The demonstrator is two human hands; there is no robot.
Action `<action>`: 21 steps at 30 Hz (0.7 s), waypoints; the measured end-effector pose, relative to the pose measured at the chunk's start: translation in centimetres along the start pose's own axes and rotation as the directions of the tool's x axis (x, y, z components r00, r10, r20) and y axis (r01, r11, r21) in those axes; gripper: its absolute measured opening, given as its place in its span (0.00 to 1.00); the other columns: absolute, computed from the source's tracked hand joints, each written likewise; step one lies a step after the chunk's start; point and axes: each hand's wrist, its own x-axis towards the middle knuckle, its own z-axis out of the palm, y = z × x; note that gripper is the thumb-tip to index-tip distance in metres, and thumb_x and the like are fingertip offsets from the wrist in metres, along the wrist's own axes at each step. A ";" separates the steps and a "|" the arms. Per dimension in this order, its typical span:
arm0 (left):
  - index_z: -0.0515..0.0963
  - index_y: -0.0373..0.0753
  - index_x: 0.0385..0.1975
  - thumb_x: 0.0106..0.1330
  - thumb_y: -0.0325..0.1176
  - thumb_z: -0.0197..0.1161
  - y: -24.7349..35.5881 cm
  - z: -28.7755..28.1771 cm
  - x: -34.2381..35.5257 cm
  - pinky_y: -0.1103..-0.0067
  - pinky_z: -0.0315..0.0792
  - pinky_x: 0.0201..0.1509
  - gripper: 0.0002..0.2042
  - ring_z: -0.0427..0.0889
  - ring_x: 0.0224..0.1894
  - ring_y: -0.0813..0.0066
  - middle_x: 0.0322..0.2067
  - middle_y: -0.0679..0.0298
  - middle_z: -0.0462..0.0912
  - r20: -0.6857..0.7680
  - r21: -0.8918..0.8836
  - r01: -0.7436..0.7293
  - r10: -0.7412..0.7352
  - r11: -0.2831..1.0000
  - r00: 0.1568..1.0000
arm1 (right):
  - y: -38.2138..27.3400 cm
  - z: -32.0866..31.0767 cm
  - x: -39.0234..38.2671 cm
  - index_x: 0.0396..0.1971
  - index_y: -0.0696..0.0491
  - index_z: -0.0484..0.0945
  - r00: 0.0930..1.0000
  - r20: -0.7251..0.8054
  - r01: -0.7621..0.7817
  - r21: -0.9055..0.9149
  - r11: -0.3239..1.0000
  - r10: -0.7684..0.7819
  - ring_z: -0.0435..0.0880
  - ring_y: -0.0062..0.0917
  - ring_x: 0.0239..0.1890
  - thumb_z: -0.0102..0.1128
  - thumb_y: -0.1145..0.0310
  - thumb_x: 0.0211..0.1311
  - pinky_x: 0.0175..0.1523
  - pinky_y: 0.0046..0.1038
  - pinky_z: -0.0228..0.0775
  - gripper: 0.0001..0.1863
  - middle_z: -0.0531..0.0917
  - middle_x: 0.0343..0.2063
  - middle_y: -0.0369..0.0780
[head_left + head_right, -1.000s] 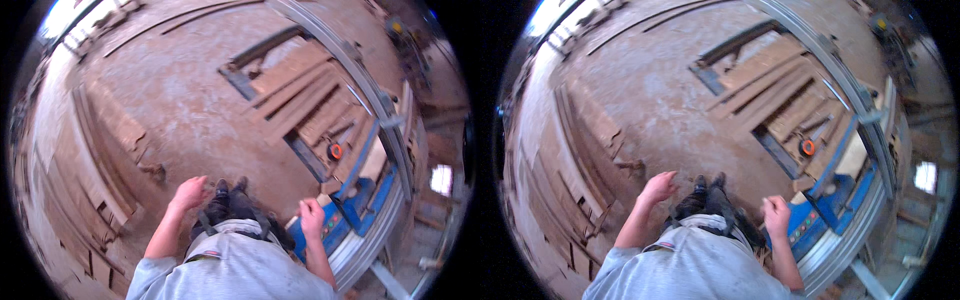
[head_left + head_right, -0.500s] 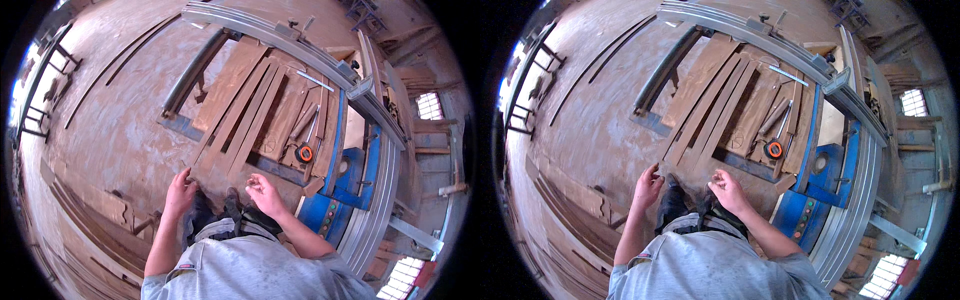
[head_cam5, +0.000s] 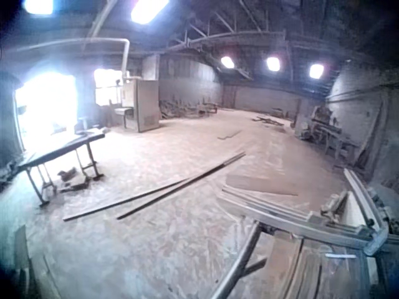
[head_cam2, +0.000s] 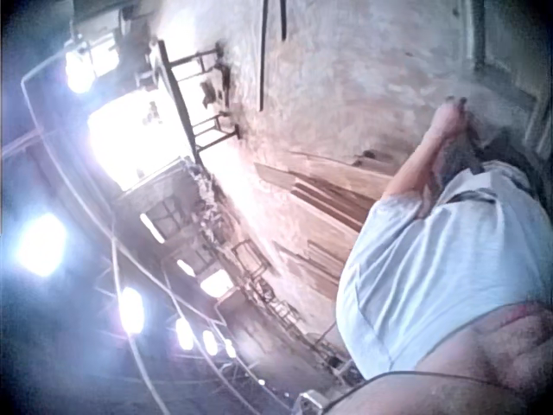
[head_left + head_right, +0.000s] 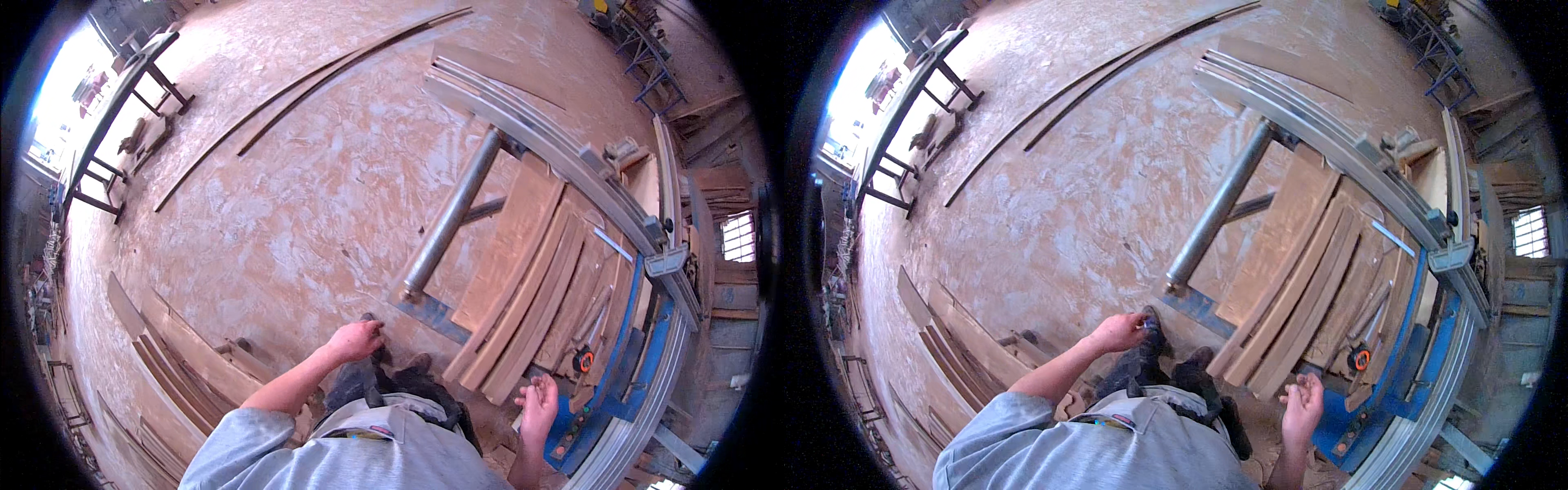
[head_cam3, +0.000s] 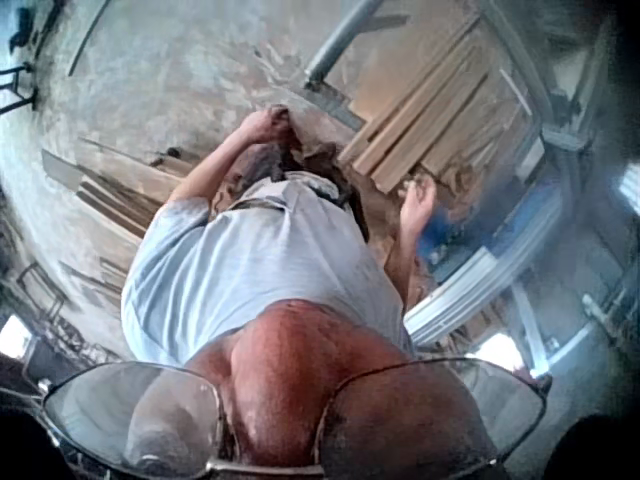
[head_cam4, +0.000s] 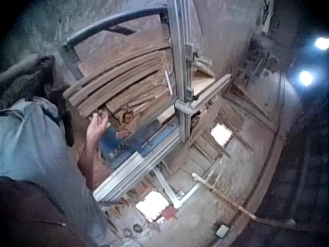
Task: The person uses a table saw to cut thin wooden strips. They repeatedly measure the strips with a tape measure, mark them with a pencil, and feed them through the saw blade to trim them to length. The person handles the wood by hand and stacks the cut pieces on the floor.
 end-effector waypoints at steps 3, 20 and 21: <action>0.74 0.40 0.56 0.65 0.47 0.56 -5.9 -1.8 1.7 0.61 0.74 0.54 0.23 0.80 0.50 0.50 0.48 0.49 0.81 -0.017 0.060 0.129 -0.128 0.990 0.992 | -0.1 2.1 -0.8 0.60 0.61 0.63 0.999 0.011 0.045 0.034 0.998 -0.046 0.79 0.21 0.40 0.51 0.80 0.65 0.36 0.21 0.77 0.23 0.75 0.50 0.42; 0.52 0.24 0.68 0.59 0.67 0.55 -27.7 -8.5 -1.3 0.66 0.58 0.71 0.51 0.63 0.68 0.48 0.64 0.37 0.63 0.241 -0.476 0.651 -0.624 0.591 0.743 | -6.3 22.6 1.3 0.51 0.58 0.72 0.986 0.007 0.163 0.138 0.977 -0.165 0.81 0.21 0.34 0.47 0.79 0.68 0.33 0.22 0.80 0.13 0.78 0.42 0.40; 0.55 0.25 0.66 0.59 0.67 0.55 -30.0 -8.7 -0.6 0.66 0.60 0.69 0.50 0.65 0.66 0.49 0.63 0.39 0.65 0.237 -0.429 0.607 -0.565 0.669 0.790 | -7.1 25.2 1.5 0.51 0.58 0.72 0.990 0.023 0.134 0.112 0.985 -0.138 0.81 0.21 0.33 0.47 0.79 0.68 0.33 0.22 0.80 0.13 0.78 0.42 0.40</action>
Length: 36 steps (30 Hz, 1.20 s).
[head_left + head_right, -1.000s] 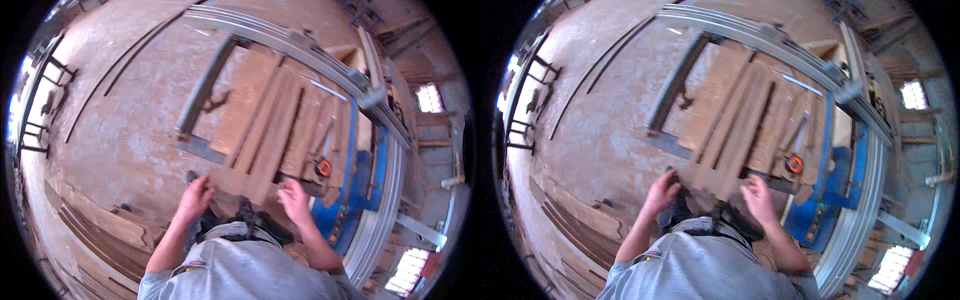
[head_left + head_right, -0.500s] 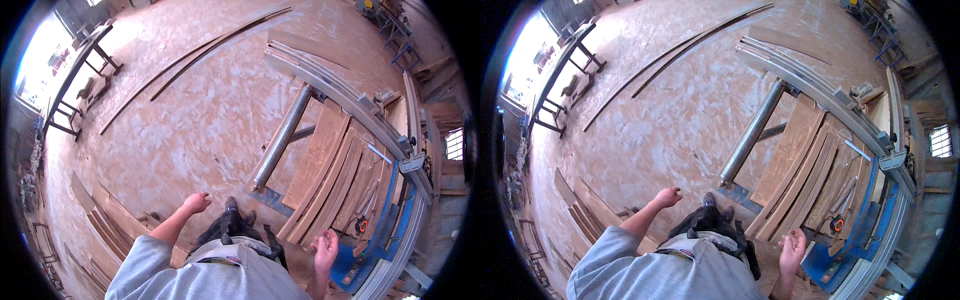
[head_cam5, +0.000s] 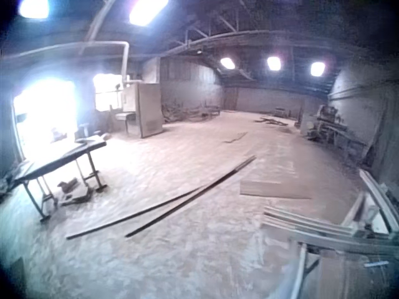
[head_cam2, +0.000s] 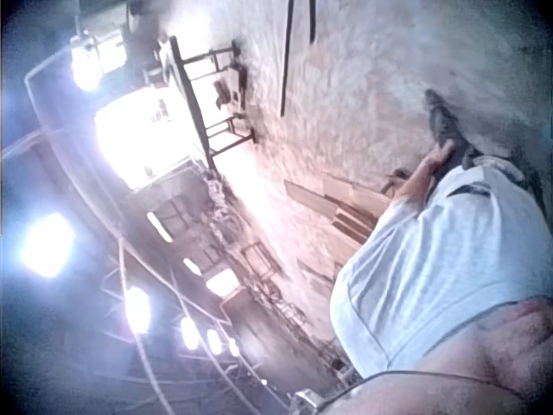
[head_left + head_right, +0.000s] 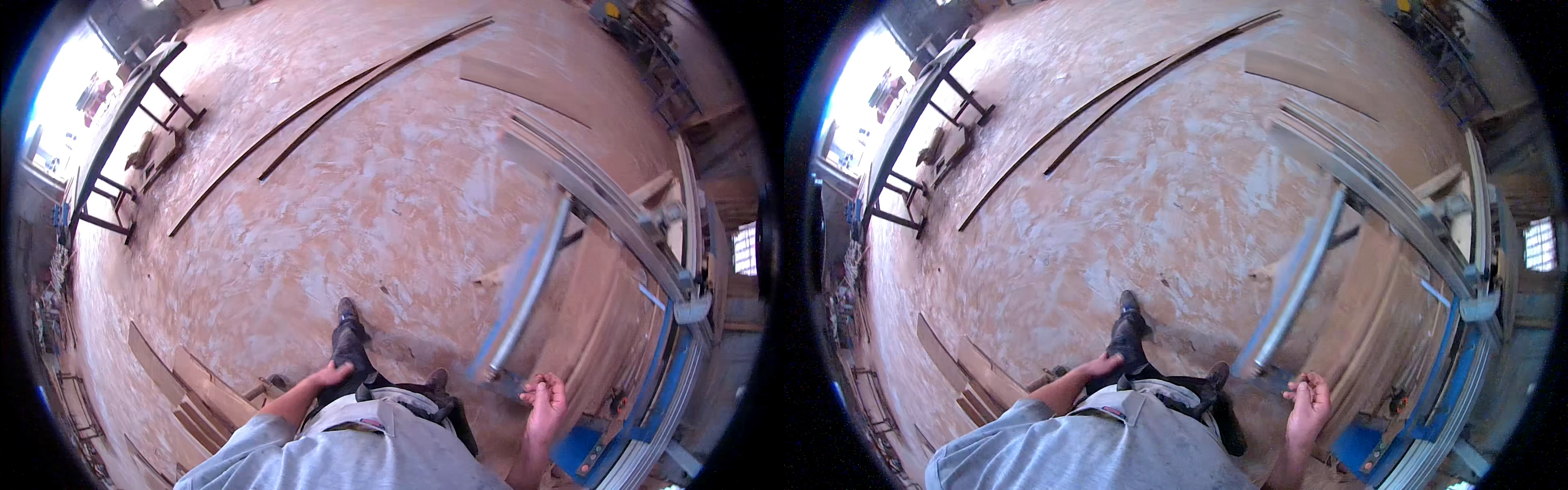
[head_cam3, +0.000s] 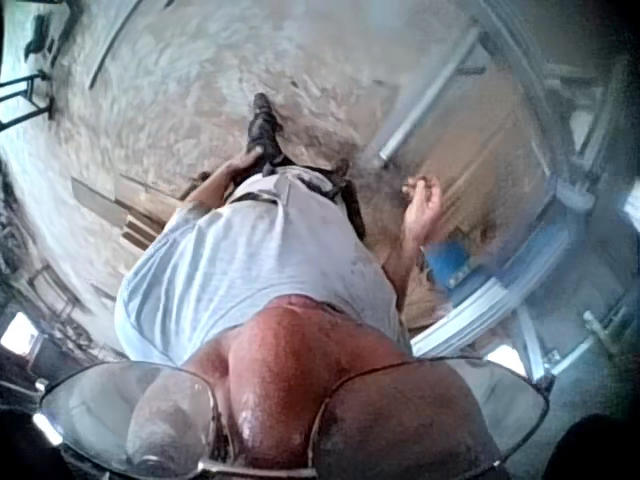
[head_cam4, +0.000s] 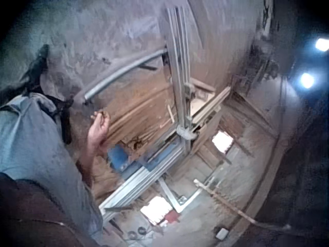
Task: The person uses a table saw to cut thin wooden strips. They repeatedly measure the strips with a tape measure, mark them with a pencil, and feed them through the saw blade to trim them to length. The person handles the wood by hand and stacks the cut pieces on the floor.
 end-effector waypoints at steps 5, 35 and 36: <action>0.70 0.30 0.59 0.64 0.59 0.56 -3.1 -10.4 3.8 0.67 0.70 0.60 0.36 0.78 0.55 0.56 0.56 0.50 0.77 0.382 -0.043 -0.034 0.048 0.998 0.923 | -2.9 17.1 -0.2 0.45 0.60 0.75 0.981 0.161 -0.088 -0.109 0.990 0.105 0.81 0.21 0.33 0.51 0.80 0.66 0.36 0.22 0.79 0.10 0.78 0.40 0.39; 0.73 0.32 0.57 0.63 0.39 0.60 12.0 -69.3 26.2 0.70 0.72 0.58 0.25 0.81 0.53 0.56 0.49 0.46 0.81 -0.473 -0.232 -0.210 0.079 0.950 0.877 | 4.9 86.2 26.6 0.46 0.54 0.80 0.404 0.591 0.461 -0.791 0.402 0.698 0.78 0.47 0.52 0.50 0.48 0.65 0.55 0.44 0.70 0.25 0.81 0.48 0.51; 0.73 0.32 0.57 0.62 0.39 0.61 14.4 -70.4 27.0 0.70 0.73 0.58 0.25 0.81 0.53 0.57 0.49 0.47 0.81 -0.430 -0.216 -0.219 0.109 0.952 0.896 | 9.8 86.0 26.5 0.48 0.54 0.79 0.354 0.593 0.463 -0.783 0.415 0.723 0.78 0.48 0.53 0.50 0.46 0.64 0.57 0.44 0.70 0.27 0.80 0.49 0.52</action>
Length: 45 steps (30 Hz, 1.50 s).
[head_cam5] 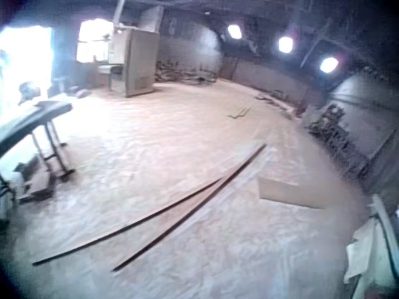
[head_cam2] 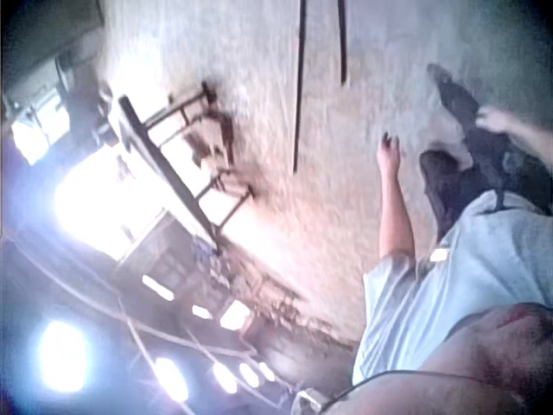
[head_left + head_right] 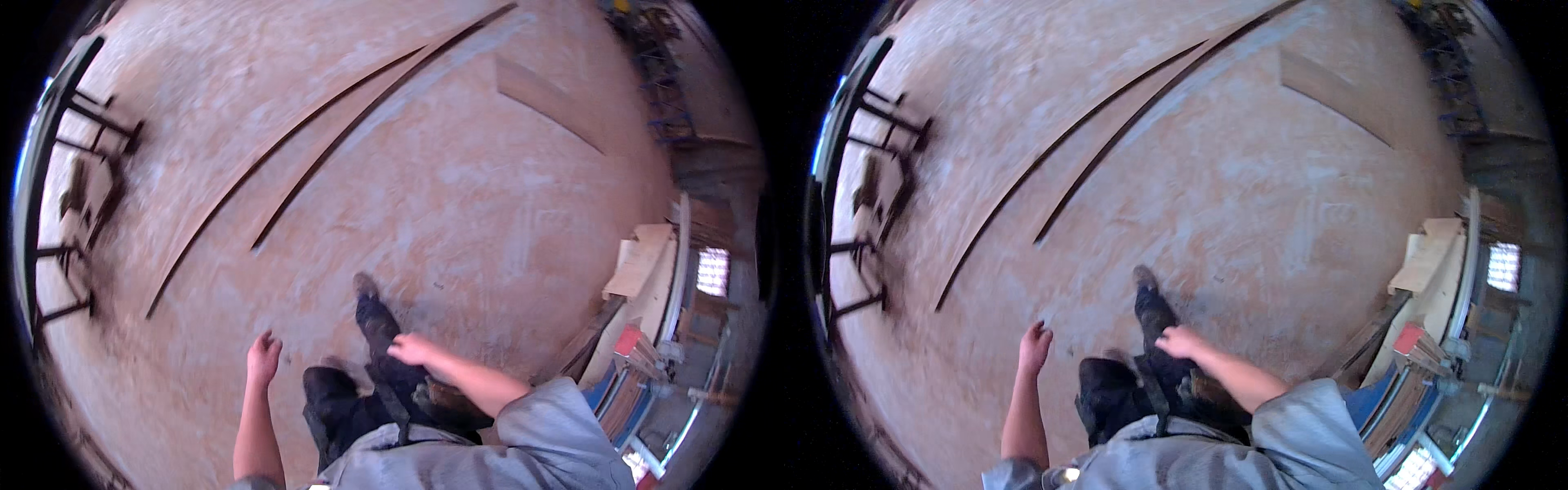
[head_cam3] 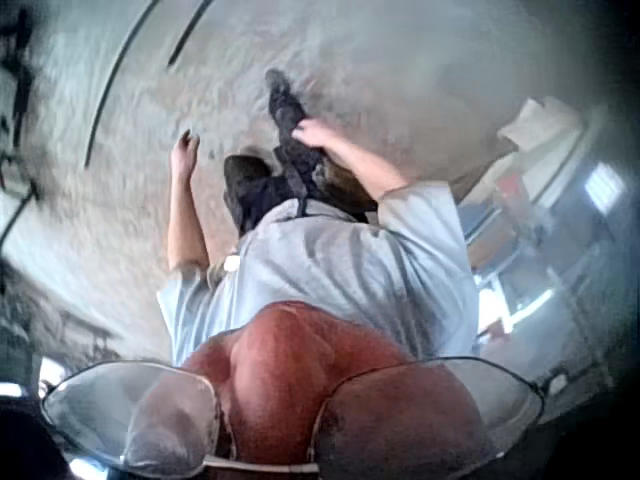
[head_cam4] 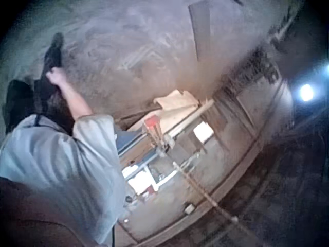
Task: The person uses a table saw to cut thin wooden strips. They repeatedly measure the strips with a tape measure, mark them with a pencil, and feed them through the saw blade to trim them to length. The person handles the wood by hand and stacks the cut pieces on the floor.
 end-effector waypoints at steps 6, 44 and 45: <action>0.74 0.33 0.55 0.57 0.38 0.65 0.9 -2.9 7.7 0.69 0.76 0.51 0.26 0.84 0.47 0.58 0.43 0.52 0.85 0.145 0.278 0.023 -0.065 0.960 0.987 | -8.3 0.7 2.9 0.66 0.50 0.62 0.920 0.291 -0.186 -0.263 0.946 0.262 0.69 0.51 0.63 0.53 0.43 0.63 0.63 0.50 0.65 0.37 0.64 0.64 0.56; 0.70 0.35 0.49 0.68 0.60 0.45 -22.7 4.2 62.5 0.70 0.79 0.32 0.30 0.79 0.35 0.56 0.41 0.48 0.78 0.332 -0.813 0.566 -0.689 0.137 0.644 | -11.9 4.1 12.3 0.58 0.59 0.64 0.881 -0.305 -0.362 0.058 0.930 0.362 0.69 0.53 0.57 0.76 0.62 0.38 0.60 0.49 0.64 0.44 0.67 0.55 0.57; 0.72 0.35 0.46 0.69 0.57 0.45 -22.9 4.3 62.8 0.72 0.78 0.29 0.27 0.79 0.33 0.58 0.37 0.50 0.79 0.309 -0.816 0.561 -0.716 0.138 0.626 | -12.1 4.0 12.4 0.58 0.59 0.64 0.881 -0.302 -0.363 0.066 0.930 0.365 0.69 0.52 0.57 0.76 0.62 0.38 0.60 0.48 0.64 0.44 0.67 0.55 0.56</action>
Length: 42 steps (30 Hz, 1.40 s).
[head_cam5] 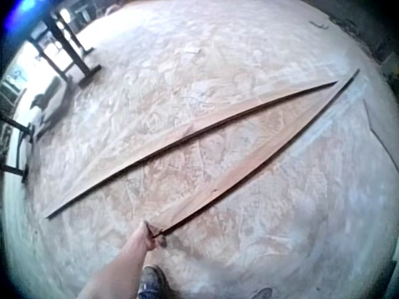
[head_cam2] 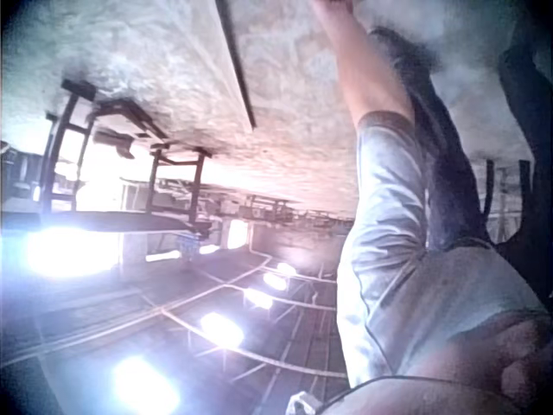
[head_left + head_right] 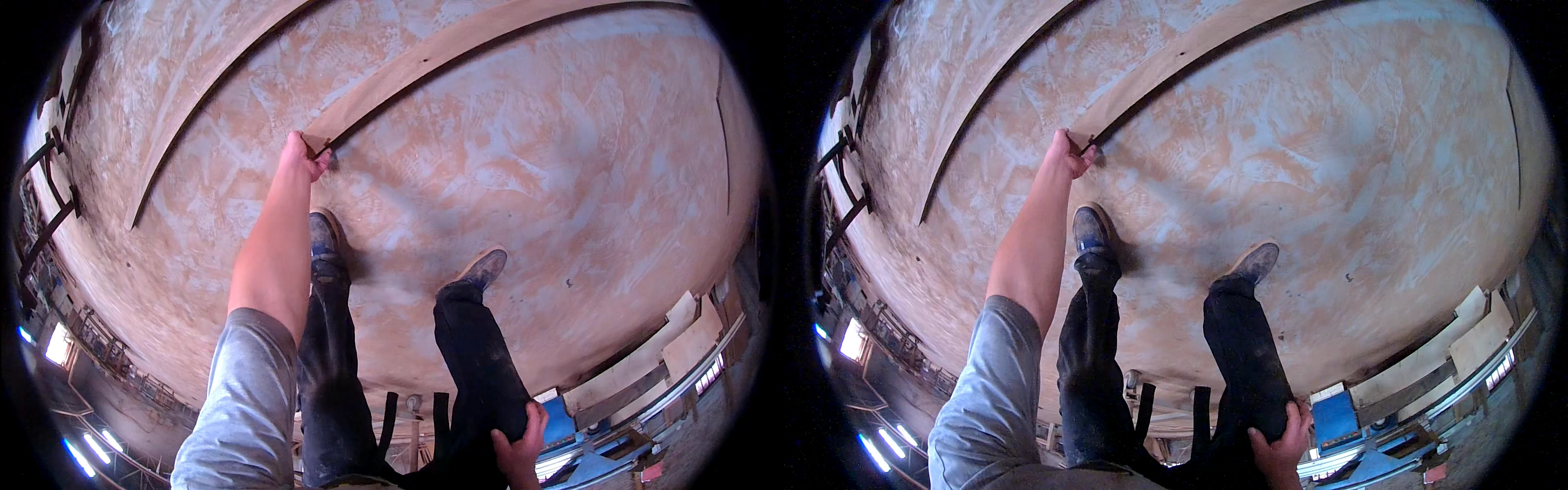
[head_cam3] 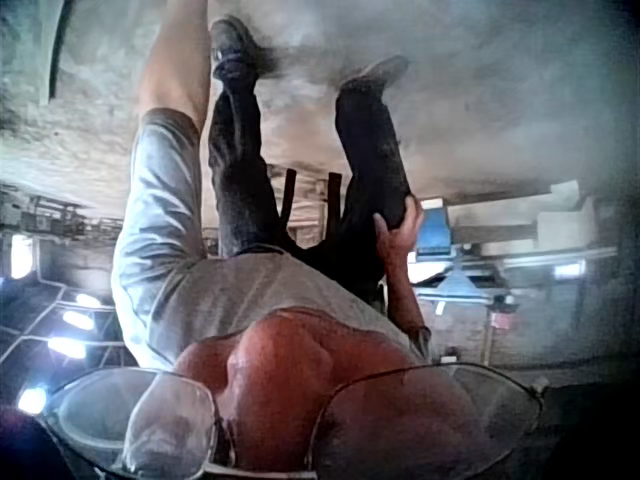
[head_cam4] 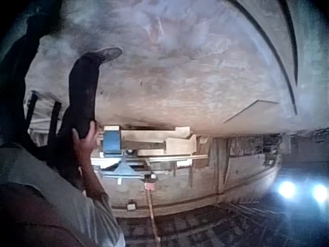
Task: The person uses a table saw to cut thin wooden strips. They repeatedly measure the strips with a tape measure, mark them with a pencil, and feed them through the saw blade to trim them to length. The person handles the wood by hand and stacks the cut pieces on the floor.
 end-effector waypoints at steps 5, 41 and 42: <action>0.72 0.37 0.44 0.69 0.47 0.49 -4.3 -3.3 -4.3 0.74 0.77 0.30 0.18 0.78 0.34 0.63 0.38 0.57 0.78 0.178 -0.220 -0.158 0.199 0.963 0.964 | -1.1 -0.3 -0.1 0.58 0.57 0.64 1.000 0.011 -0.013 0.061 0.998 0.013 0.69 0.51 0.57 0.75 0.63 0.40 0.60 0.46 0.64 0.42 0.67 0.55 0.54; 0.66 0.29 0.59 0.55 0.36 0.67 -15.4 -13.0 -73.9 0.66 0.73 0.53 0.32 0.77 0.49 0.50 0.46 0.46 0.76 0.884 0.410 -0.807 0.402 -0.426 0.237 | -18.6 -13.8 -12.6 0.48 0.64 0.72 0.985 -0.171 0.174 0.969 0.177 -0.032 0.80 0.26 0.46 0.62 0.60 0.64 0.48 0.30 0.73 0.23 0.81 0.43 0.45; 0.68 0.28 0.57 0.57 0.37 0.66 -15.1 -12.6 -74.2 0.67 0.73 0.53 0.30 0.79 0.48 0.51 0.45 0.46 0.78 0.868 0.449 -0.801 0.407 -0.395 0.286 | -18.2 -13.9 -12.9 0.47 0.67 0.71 0.970 -0.233 0.241 0.939 0.245 -0.063 0.82 0.35 0.44 0.65 0.56 0.60 0.48 0.36 0.74 0.29 0.82 0.39 0.51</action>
